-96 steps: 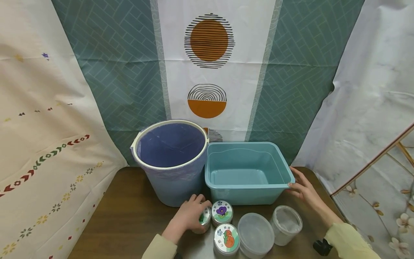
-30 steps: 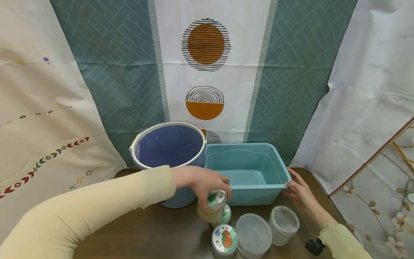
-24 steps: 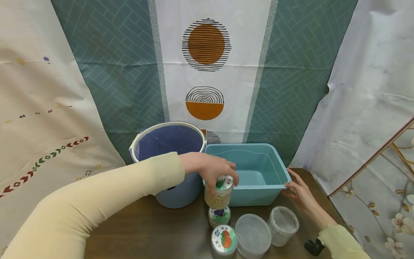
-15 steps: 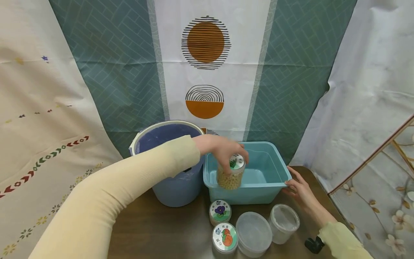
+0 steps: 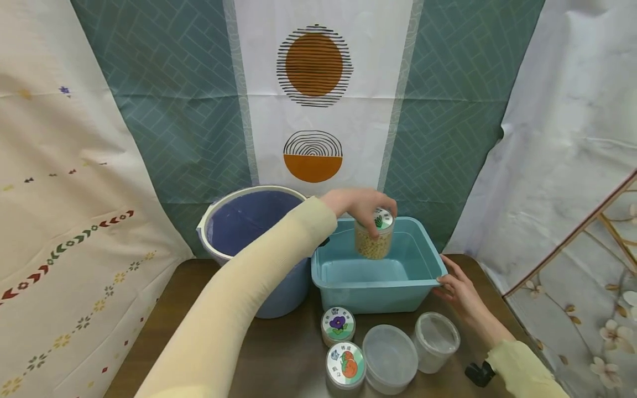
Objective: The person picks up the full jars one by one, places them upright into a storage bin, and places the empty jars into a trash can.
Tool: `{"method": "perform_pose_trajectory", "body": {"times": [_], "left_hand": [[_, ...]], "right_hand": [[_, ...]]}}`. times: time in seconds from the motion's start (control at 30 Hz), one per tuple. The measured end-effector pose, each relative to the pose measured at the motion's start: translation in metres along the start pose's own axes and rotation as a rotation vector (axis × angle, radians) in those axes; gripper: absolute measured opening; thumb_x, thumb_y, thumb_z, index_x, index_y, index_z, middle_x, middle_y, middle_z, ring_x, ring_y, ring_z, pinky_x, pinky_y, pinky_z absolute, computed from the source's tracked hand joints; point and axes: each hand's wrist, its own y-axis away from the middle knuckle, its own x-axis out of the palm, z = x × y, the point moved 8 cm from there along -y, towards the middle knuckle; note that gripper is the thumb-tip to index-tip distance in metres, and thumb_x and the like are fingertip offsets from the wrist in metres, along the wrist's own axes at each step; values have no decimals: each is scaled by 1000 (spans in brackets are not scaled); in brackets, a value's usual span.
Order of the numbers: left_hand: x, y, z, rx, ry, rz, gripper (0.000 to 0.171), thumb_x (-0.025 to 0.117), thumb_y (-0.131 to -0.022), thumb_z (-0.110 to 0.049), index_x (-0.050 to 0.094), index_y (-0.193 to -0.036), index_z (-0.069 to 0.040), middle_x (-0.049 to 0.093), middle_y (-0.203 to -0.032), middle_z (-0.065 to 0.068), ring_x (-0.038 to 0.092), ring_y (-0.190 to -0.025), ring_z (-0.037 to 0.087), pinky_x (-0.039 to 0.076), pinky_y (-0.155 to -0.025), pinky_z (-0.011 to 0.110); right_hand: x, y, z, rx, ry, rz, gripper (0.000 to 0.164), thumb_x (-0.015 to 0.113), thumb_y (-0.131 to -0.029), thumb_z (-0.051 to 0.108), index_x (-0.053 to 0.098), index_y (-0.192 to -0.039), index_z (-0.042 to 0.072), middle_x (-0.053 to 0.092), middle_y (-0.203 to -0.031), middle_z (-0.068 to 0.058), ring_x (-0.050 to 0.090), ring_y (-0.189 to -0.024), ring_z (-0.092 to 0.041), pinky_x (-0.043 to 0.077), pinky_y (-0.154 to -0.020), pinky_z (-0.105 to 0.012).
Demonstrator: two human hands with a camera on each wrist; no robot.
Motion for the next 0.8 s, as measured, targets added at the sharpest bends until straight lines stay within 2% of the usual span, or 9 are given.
{"method": "perform_pose_trajectory", "body": {"times": [0.1, 0.3, 0.43, 0.57, 0.63, 0.8], "left_hand": [[-1, -11, 5, -7, 27, -25, 60, 77, -84, -31, 51, -137, -20, 53, -140, 2, 53, -117, 17, 49, -95, 31], [6, -31, 19, -35, 30, -88, 59, 75, -86, -35, 53, -139, -22, 56, -137, 4, 56, -115, 17, 51, -93, 30], [16, -38, 28, -61, 30, -123, 59, 74, -86, -36, 53, -140, -22, 55, -138, 5, 57, -115, 18, 51, -93, 32], [30, -47, 33, -78, -31, -153, 58, 71, -87, -39, 53, -139, -26, 53, -138, 4, 57, -112, 19, 51, -93, 32], [38, -53, 34, -83, -63, -165, 57, 70, -87, -41, 52, -139, -27, 52, -137, 4, 57, -109, 18, 51, -92, 32], [52, -69, 32, -79, -61, -180, 59, 72, -86, -39, 51, -139, -26, 53, -134, 3, 58, -110, 17, 51, -94, 31]], "right_hand": [[-1, 1, 0, 1, 12, -9, 70, 48, -100, 11, 13, -160, 24, 43, -131, 6, 61, -103, 6, 52, -89, -23], [-1, 2, 1, -3, 10, -27, 69, 49, -99, 11, 15, -159, 22, 48, -127, 11, 62, -105, 3, 52, -90, -24], [1, 0, 0, -5, 2, -37, 69, 49, -99, 11, 16, -159, 21, 53, -123, 14, 63, -103, 3, 52, -90, -25], [2, 0, -2, -2, -8, -54, 69, 49, -98, 9, 18, -158, 21, 56, -120, 15, 64, -100, 2, 53, -89, -26], [2, 1, -3, -5, -14, -59, 69, 49, -98, 9, 18, -158, 20, 56, -119, 15, 64, -99, 2, 53, -89, -25], [-1, 2, -2, -16, -18, -78, 68, 49, -99, 9, 18, -158, 19, 56, -120, 15, 64, -98, 3, 53, -88, -24]]}}
